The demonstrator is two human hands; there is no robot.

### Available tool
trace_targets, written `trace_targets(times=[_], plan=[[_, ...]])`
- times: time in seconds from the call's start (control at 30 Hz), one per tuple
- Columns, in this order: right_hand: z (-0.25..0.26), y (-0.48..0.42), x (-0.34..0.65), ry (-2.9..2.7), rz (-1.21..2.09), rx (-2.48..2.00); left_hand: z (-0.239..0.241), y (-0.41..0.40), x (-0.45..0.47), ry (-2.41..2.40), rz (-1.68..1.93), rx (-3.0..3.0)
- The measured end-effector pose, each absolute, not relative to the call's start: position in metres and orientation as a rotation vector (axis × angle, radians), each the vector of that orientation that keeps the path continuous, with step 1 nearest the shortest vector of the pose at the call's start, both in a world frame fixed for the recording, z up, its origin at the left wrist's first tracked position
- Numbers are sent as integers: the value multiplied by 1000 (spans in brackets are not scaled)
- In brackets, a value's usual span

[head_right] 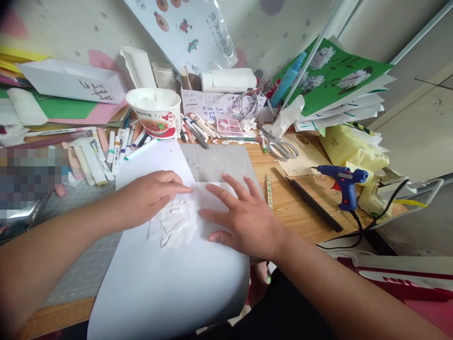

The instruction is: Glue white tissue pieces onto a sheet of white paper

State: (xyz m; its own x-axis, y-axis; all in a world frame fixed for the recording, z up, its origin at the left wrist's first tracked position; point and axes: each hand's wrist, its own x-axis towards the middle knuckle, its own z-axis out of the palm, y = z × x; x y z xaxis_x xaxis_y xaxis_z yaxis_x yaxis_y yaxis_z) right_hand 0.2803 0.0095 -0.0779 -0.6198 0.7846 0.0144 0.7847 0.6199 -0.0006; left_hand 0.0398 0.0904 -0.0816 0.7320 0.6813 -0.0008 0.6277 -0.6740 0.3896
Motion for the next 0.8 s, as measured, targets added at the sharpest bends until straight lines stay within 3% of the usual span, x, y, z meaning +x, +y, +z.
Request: trace_targets(times=[0.53, 0.8], plan=[[-83, 11, 304, -2733, -76, -1539, -81, 92, 39, 1015, 200, 2555], [-77, 10, 276, -2763, 180, -1442, -80, 91, 39, 1006, 211, 2550]])
